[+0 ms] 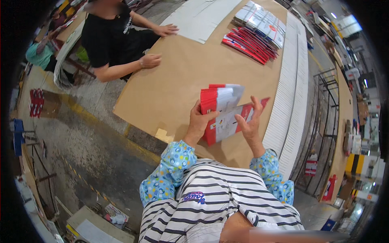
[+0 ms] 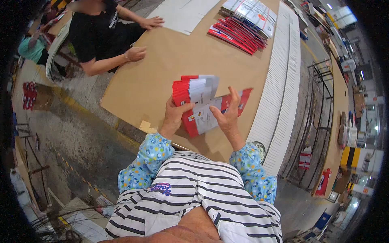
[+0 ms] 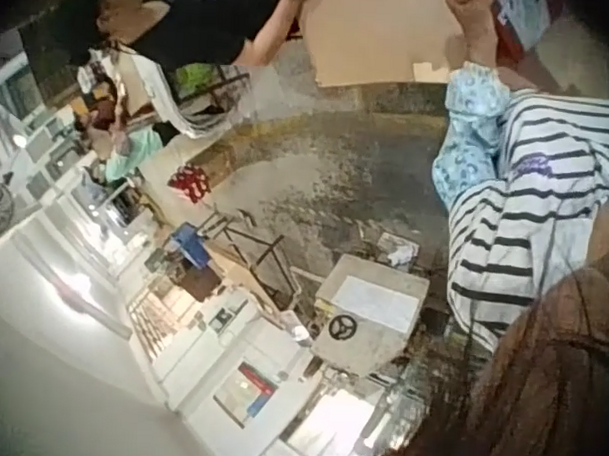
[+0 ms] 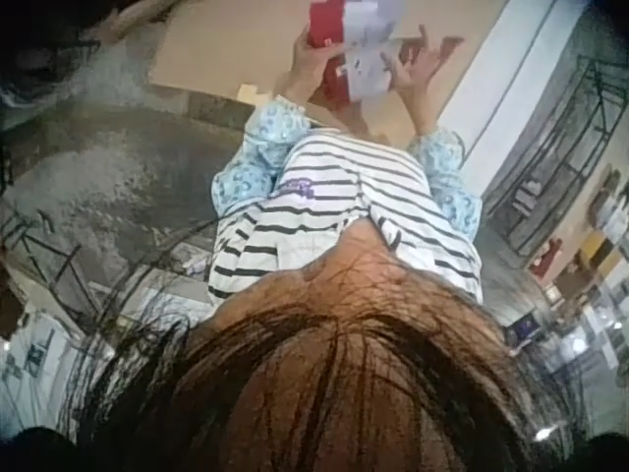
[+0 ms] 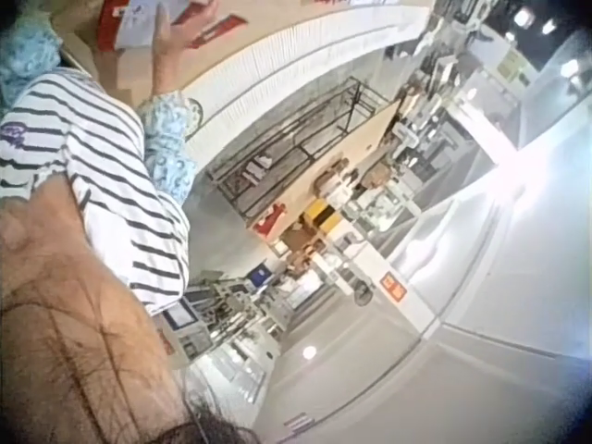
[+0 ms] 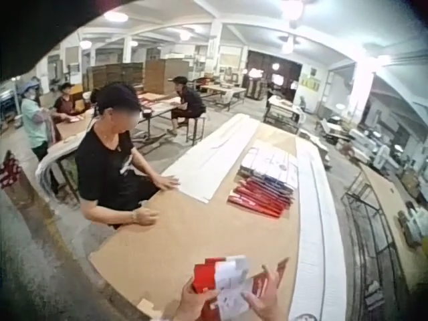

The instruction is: Organizing and stacking red and white paper products on a workstation in a factory setting.

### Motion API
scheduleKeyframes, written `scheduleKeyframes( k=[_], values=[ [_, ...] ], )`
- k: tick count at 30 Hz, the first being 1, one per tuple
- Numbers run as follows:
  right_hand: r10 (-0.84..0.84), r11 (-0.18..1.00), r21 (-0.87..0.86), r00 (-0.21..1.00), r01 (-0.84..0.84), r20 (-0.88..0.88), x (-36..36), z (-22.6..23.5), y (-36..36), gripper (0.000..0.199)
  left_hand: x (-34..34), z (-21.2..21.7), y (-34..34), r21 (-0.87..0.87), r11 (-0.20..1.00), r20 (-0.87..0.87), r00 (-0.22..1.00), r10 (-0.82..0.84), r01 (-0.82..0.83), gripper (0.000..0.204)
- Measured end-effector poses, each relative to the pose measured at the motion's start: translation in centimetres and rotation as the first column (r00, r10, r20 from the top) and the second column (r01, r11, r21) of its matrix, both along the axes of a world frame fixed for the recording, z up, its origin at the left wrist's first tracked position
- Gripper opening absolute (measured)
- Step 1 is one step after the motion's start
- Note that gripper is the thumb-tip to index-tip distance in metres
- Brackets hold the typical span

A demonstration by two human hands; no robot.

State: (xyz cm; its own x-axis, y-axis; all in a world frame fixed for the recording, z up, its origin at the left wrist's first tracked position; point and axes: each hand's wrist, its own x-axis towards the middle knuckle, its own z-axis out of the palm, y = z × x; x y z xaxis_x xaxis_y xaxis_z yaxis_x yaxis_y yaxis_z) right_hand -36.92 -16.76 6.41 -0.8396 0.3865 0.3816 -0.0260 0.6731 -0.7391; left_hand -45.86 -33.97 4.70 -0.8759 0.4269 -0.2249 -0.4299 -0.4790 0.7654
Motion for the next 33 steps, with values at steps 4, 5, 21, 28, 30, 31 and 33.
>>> scheduleKeyframes(
  k=[4,5,21,28,30,31,33],
  values=[
    [0.126,0.965,-0.223,0.99,-0.135,-0.057,-0.6,1.0,-0.5,0.097,-1.1,-0.8,-2.2,-0.232,0.955,-0.435,0.859,-0.271,0.184,0.052],
    [0.214,0.897,-0.398,0.977,-0.194,0.007,-0.3,0.5,-1.1,0.098,-0.9,-1.3,-2.2,-0.168,0.953,-0.371,0.879,-0.299,0.253,0.063],
    [0.265,0.807,-0.564,0.961,-0.175,0.08,2.9,-0.5,-0.3,0.063,0.3,-1.2,-0.4,-0.351,0.926,-0.747,0.555,-0.366,0.138,0.058],
    [0.238,0.944,-0.263,0.963,-0.199,0.125,4.2,-0.5,2.2,0.059,1.5,-5.2,3.3,-0.172,0.933,-0.568,0.742,-0.356,0.316,0.035],
    [0.28,0.896,-0.4,0.944,-0.193,0.172,2.9,0.8,3.4,0.061,0.8,-7.1,3.1,-0.042,0.884,0.108,0.882,-0.459,0.465,0.04],
    [0.271,0.904,-0.386,0.945,-0.183,0.185,2.4,1.6,4.1,0.057,0.8,-5.4,4.1,-0.03,0.854,0.104,0.851,-0.515,0.52,0.04],
    [0.245,0.908,-0.387,0.952,-0.159,0.185,3.0,2.7,5.2,0.052,0.0,-0.4,5.3,-0.504,0.829,-0.391,0.792,-0.47,0.243,0.049]
  ],
)
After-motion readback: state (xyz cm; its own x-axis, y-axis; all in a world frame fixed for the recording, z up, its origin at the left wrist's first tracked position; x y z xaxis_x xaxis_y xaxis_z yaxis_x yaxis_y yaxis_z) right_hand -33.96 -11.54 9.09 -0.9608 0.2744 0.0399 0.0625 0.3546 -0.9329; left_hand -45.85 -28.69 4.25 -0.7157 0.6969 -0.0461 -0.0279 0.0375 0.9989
